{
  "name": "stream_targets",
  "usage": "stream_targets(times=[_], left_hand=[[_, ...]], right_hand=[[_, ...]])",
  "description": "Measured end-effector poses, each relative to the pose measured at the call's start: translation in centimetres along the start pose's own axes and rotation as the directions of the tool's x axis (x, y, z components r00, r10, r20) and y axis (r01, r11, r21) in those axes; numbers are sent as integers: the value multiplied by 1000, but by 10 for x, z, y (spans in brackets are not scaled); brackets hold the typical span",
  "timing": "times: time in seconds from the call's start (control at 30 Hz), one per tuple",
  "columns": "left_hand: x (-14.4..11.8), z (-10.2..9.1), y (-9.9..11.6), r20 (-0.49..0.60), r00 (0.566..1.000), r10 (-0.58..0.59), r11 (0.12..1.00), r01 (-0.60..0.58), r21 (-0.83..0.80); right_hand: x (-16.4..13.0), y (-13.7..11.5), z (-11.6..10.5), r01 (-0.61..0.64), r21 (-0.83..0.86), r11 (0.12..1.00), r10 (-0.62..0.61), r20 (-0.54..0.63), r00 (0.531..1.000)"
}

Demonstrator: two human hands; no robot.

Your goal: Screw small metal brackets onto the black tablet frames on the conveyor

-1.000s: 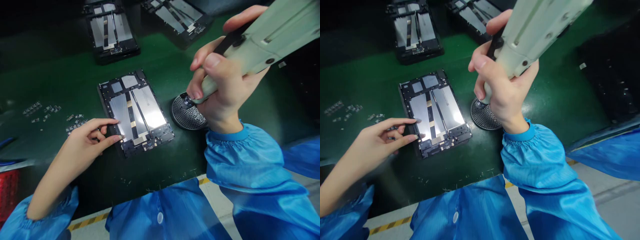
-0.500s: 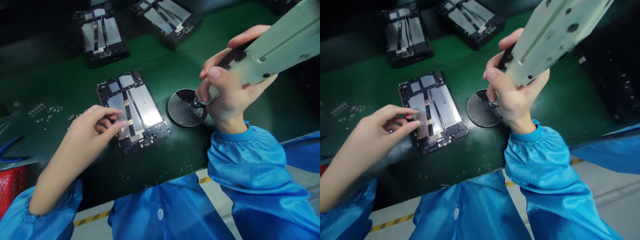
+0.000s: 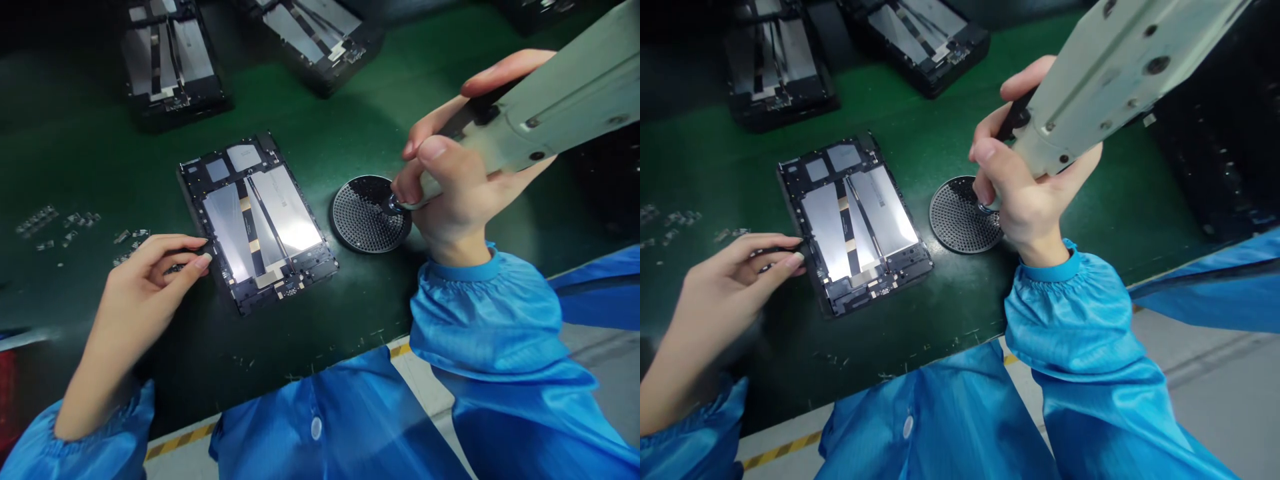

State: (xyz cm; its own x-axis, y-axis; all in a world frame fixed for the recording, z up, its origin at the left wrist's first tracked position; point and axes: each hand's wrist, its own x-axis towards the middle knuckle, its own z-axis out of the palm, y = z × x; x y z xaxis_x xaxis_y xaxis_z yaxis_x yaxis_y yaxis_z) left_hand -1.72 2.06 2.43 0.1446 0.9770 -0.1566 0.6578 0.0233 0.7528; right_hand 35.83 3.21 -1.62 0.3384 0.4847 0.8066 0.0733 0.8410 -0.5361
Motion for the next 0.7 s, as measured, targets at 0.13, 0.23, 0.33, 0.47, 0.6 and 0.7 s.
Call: stream_targets(times=[0.13,0.23,0.33,0.47,0.6,0.7], left_hand=[[-1,1,-2,9,1000,27,998,-26,-59],[-3,1,-3,22,999,24,997,-22,-79],[-3,1,-5,33,999,16,995,-13,-95],[-2,2,-8,48,999,15,988,-7,-152],[-2,0,-12,80,996,26,985,-11,-175],[-1,0,-13,92,996,15,987,0,-160]], right_hand=[[1,4,2,23,27,999,-23,-4,1000],[1,8,2,51,55,997,-52,22,998],[0,12,-1,61,29,998,-61,5,998],[-1,14,-7,74,-5,997,-74,17,997],[-3,16,-9,81,-39,996,-80,24,997],[-4,19,-8,60,-87,994,-58,25,998]])
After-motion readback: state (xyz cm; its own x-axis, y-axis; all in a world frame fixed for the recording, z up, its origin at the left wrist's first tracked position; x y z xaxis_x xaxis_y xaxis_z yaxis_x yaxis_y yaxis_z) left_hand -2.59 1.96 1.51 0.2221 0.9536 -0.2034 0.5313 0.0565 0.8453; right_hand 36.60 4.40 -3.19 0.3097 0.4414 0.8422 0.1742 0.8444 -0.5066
